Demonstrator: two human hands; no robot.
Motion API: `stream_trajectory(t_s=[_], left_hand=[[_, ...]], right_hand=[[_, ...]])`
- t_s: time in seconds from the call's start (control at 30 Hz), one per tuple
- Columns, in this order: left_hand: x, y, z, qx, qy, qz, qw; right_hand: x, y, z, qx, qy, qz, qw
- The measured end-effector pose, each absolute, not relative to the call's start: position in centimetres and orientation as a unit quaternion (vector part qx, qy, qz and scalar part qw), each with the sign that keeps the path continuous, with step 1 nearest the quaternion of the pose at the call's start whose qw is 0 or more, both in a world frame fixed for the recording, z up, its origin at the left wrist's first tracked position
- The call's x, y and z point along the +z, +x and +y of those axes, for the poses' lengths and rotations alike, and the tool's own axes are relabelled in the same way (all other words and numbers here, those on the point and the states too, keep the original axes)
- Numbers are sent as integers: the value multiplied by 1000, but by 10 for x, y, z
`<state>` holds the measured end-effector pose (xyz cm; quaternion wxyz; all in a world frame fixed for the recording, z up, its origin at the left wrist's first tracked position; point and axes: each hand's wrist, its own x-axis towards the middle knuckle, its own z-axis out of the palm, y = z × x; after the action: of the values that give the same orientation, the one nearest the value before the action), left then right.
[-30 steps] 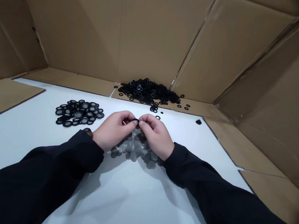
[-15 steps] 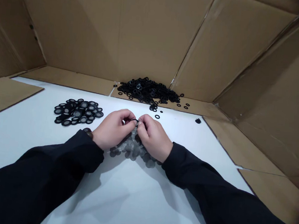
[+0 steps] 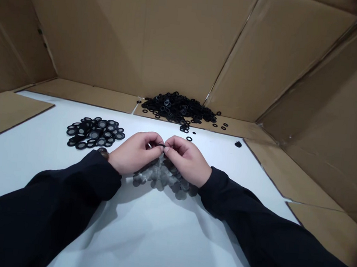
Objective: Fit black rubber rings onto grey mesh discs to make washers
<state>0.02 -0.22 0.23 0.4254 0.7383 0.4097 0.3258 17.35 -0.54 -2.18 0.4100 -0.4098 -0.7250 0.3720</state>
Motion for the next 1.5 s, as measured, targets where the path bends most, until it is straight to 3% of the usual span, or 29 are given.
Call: stream_trajectory(t_s=[0.17,0.3,0.57,0.83,1.23,1.5], left_hand=[[3,2,-2,361,732,436,379],[3,5,-3,382,737,432,352],[0,4,-2,407,703,431,393],[3,0,-2,321,736,407,435],[3,6,-2,379,788,422,238],[4,5,-3,353,740,446,359]], right_hand=[[-20,171,-8,301,-438,-743,407],[-22,168,-9,310,-453,-718,429],[-27,168,-8,356,-432,-703,440],[-23,173,-8,363,-417,-709,437],[-21,168,-10,282,-456,-722,438],[-24,170,-10,267,-447,-725,451]])
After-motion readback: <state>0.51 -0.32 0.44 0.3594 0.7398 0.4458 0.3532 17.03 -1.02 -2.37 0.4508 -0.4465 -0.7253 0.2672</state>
